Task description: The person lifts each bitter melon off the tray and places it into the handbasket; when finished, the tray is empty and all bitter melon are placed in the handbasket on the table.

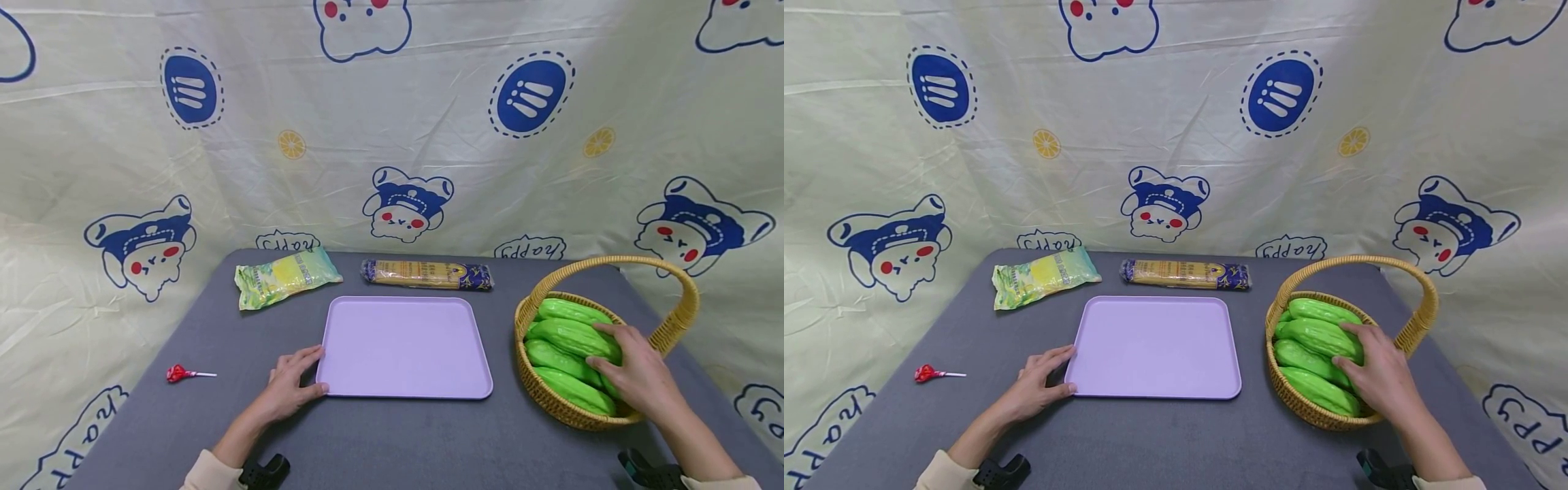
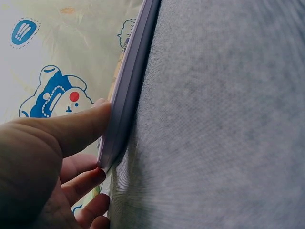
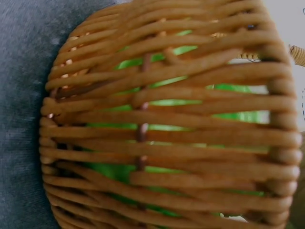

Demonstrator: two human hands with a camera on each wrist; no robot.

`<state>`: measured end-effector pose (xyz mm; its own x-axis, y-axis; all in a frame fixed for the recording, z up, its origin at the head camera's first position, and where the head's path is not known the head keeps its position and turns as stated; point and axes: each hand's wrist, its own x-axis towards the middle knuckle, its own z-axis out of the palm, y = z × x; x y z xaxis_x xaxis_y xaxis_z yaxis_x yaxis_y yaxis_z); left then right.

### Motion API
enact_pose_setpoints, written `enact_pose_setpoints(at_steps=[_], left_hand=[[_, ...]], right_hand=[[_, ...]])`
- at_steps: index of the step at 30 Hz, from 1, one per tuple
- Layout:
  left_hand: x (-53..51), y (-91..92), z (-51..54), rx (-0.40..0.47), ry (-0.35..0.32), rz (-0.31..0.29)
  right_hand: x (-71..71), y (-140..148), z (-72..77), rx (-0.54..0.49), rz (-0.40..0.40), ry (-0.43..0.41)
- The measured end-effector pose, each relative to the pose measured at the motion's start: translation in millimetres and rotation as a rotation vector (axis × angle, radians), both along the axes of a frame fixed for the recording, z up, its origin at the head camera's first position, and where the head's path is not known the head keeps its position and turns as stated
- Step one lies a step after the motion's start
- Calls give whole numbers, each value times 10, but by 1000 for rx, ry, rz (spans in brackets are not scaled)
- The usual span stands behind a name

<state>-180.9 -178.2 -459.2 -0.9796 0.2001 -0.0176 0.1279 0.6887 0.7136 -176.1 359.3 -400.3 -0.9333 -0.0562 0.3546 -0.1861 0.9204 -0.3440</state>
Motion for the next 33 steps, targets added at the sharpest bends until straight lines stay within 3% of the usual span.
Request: enact_pose_setpoints(at_steps=[27, 33], left_hand=[[2, 1, -10, 3, -6, -1], [-5, -4, -5, 0, -7, -5]], right_hand=[[-19, 28, -24, -10, -10, -62], [-9, 37, -12, -16, -3, -43]])
